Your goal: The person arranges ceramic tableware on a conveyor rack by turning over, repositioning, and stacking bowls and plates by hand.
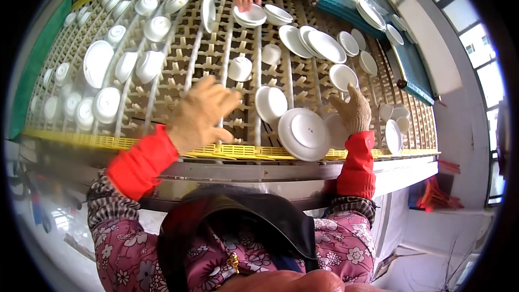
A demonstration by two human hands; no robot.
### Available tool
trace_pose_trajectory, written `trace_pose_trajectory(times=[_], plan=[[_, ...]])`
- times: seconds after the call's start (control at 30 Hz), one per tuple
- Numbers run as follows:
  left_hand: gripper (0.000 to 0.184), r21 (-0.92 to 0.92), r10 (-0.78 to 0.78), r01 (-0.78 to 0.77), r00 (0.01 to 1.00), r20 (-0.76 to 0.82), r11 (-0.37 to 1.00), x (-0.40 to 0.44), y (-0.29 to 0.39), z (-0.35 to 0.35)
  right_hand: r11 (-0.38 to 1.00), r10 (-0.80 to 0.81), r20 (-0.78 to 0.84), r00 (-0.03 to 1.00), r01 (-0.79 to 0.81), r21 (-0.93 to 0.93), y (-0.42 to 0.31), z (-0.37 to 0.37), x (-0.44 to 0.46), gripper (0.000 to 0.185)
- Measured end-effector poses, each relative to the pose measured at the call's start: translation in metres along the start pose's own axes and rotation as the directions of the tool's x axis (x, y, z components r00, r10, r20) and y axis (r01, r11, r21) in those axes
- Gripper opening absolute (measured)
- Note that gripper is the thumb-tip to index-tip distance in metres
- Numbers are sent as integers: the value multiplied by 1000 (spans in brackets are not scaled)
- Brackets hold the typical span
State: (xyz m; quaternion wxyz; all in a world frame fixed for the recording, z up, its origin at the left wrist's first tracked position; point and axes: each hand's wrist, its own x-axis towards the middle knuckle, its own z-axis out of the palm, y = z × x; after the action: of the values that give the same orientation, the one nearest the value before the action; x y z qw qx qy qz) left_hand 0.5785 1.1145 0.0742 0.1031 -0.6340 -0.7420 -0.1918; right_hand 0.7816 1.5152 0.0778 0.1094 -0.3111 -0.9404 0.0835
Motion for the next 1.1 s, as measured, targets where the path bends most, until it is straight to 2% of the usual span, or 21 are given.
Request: trace_pose_trajectory(times=[0.07, 0.1, 0.2, 0.23, 0.27, 0.33, 0.37, 0.47, 0.5, 0.57, 0.67, 0.73, 0.8, 0.83, 0.87, 0.93, 0.97, 1.0, 1.03, 1.07, 1.1], plan=[[90, -115, 97, -98, 995, -11, 989, 33, 30, 14, 998, 26, 71, 997, -22, -53, 16, 9, -3, 79], [74, -95, 180, -181, 983, -25, 979, 47, 43, 28, 997, 67, 136, 988, -60, -54, 8, 3, 0, 79], [28, -55, 346, -363, 917, -197, 930, 88, 70, 69, 980, 8, 14, 1000, -5, -199, 6, 9, 11, 77], [23, -13, 315, -319, 941, -123, 948, 98, 83, 68, 977, -48, -45, 998, 37, -208, 14, 17, 20, 75], [26, 21, 351, -352, 925, -146, 936, 106, 85, 88, 956, -146, -155, 977, 99, -276, 23, 23, 27, 73], [13, 77, 347, -338, 903, -255, 938, 102, 78, 111, 890, -353, -339, 872, 201, -409, 7, 38, 36, 70], [17, 105, 340, -325, 916, -211, 940, 104, 81, 119, 891, -352, -331, 875, 205, -405, 5, 37, 40, 65], [32, 210, 285, -267, 957, -61, 941, 111, 80, 127, 908, -315, -127, 940, 260, -327, 25, 61, 65, 51], [31, 245, 295, -272, 954, -61, 931, 112, 79, 126, 927, -242, -82, 967, 205, -313, 31, 75, 77, 47], [17, 98, 143, -126, 971, -193, 987, 112, 79, 162, 948, -87, 15, 996, 87, -306, 33, 94, 99, 43], [19, 302, 154, -143, 988, -11, 943, 124, 79, 125, 890, -196, 25, 980, 189, -416, 21, 88, 105, 45], [31, 374, 118, -157, 985, 126, 914, 126, 89, 118, 978, -197, -197, 960, 179, -108, 18, 90, 97, 48], [40, 422, 145, -208, 973, 177, 883, 125, 99, 115, 995, -69, -152, 986, 79, 62, 9, 84, 84, 52], [42, 470, 203, -226, 974, 99, 853, 123, 100, 120, 972, -10, -76, 997, 27, 233, -2, 73, 81, 58], [43, 516, 266, -242, 964, 29, 822, 120, 102, 126, 917, -37, -10, 999, 38, 397, -14, 62, 82, 55], [40, 441, 205, -193, 978, 20, 876, 122, 105, 128, 726, -110, 117, 987, -1, 688, -51, 42, 82, 50], [39, 320, 172, -169, 985, 19, 932, 130, 105, 137, 715, -390, -140, 910, 395, 576, -70, 40, 86, 44], [37, 187, 141, -143, 990, 24, 972, 134, 106, 143, 657, -527, -274, 805, 590, 469, -96, 35, 86, 41], [33, 298, 164, -154, 986, -8, 942, 133, 105, 134, 574, -639, -395, 660, 751, 326, -123, 29, 87, 42], [26, 372, 166, -193, 981, 106, 908, 129, 105, 122, 557, -638, -458, 619, 781, 281, -154, 25, 87, 46], [27, 305, 89, -113, 992, 92, 946, 126, 103, 144, 582, -625, -411, 663, 747, 320, -173, 32, 96, 46]])
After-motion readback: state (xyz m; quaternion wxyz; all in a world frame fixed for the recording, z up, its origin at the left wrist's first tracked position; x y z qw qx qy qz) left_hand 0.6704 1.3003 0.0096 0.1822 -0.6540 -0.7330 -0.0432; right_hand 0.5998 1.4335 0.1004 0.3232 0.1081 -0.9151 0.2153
